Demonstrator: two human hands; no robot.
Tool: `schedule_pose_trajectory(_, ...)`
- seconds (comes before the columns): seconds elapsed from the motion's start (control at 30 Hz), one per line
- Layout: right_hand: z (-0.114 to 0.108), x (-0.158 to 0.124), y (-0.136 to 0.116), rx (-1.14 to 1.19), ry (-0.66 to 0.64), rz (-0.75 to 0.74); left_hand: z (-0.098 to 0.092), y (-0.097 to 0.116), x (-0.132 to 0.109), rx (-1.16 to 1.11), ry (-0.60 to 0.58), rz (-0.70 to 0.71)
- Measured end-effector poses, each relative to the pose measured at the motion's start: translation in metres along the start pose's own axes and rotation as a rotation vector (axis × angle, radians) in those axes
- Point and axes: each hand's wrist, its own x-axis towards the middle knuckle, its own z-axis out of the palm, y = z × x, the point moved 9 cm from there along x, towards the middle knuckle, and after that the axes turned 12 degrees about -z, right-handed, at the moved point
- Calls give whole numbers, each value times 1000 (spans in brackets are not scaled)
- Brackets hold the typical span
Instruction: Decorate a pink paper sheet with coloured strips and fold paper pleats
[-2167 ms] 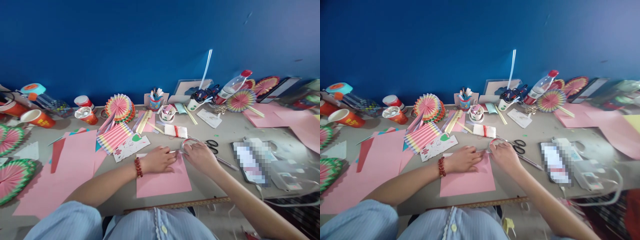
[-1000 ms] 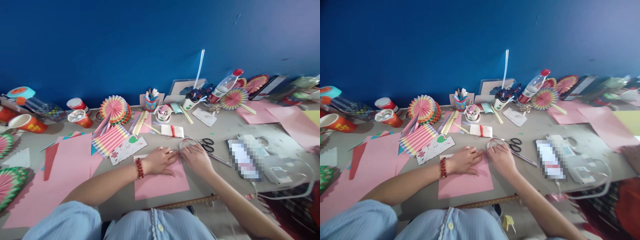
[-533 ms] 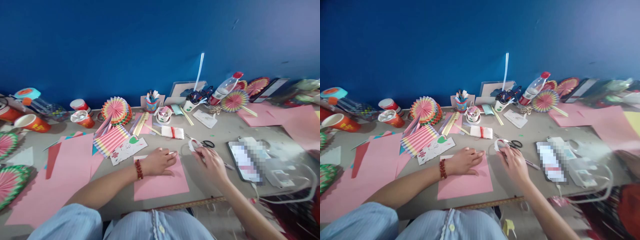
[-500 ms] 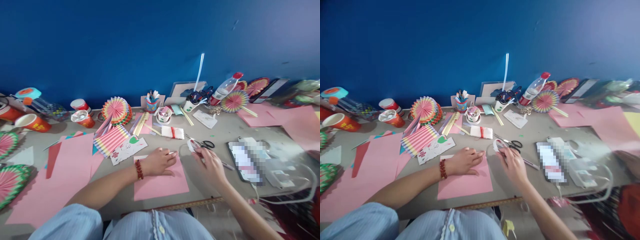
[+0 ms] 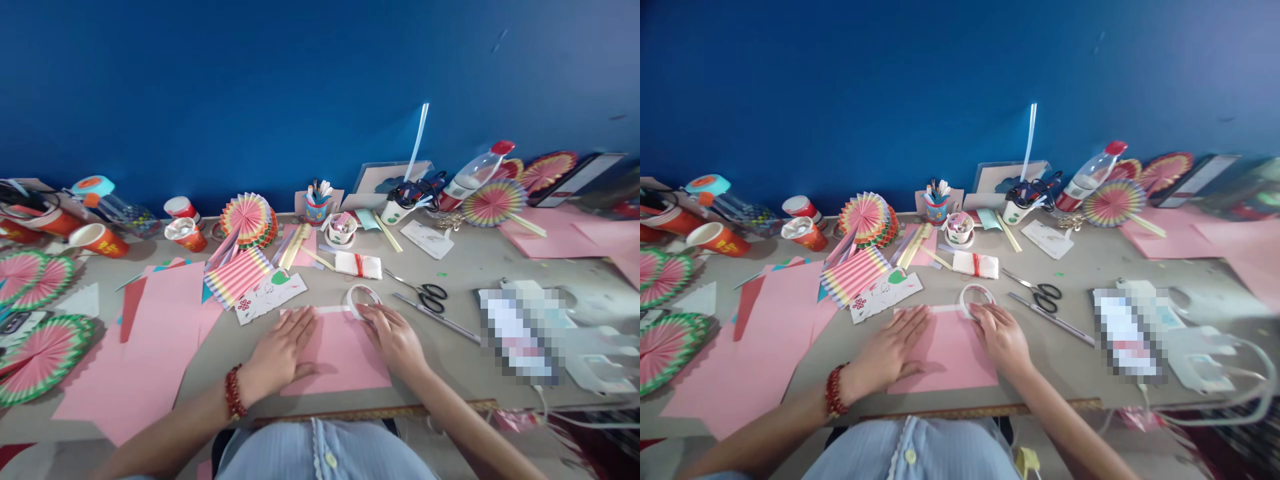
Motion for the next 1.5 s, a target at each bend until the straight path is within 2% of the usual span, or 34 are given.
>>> schedule_pose_trajectory(0.2,-1,-3,-1,6,13,4,-8,-27,-33,40,63,-112)
schedule_pose_trajectory(0.43,-1,-3,0,-1,10,21,-13,-27,-39,83,102,-160)
schedule_pose_trajectory(0.6,0,-5,-2,-9,20,12,-19,-40,-48,89,161,-279)
schedule_pose_trajectory(0.7,1,-5,-2,-22,23,-3,-23,-38,-46,80,146,-289)
schedule_pose_trajectory(0.87,0,-2,-3,-24,12,-9,-22,-22,-30,72,72,-161)
schedule_pose_trajectory(0.97,0,-2,-2,-8,8,0,-18,-25,-28,76,50,-165)
schedule_pose_trajectory(1.13,1,-2,-1,1,-8,-5,-15,-31,-30,20,79,-206)
schedule_pose_trajectory(1.23,-10,2,1,8,4,-26,-16,-34,-29,-43,99,-218)
schedule_pose_trajectory(1.33,-35,10,0,-26,51,-29,-24,-38,-25,-130,123,-243)
schedule_pose_trajectory(1.43,-59,22,-14,-39,94,-78,-41,-37,-18,-315,163,-266)
schedule_pose_trajectory(1.5,-64,32,-27,35,82,-110,-55,-31,-11,-500,177,-253)
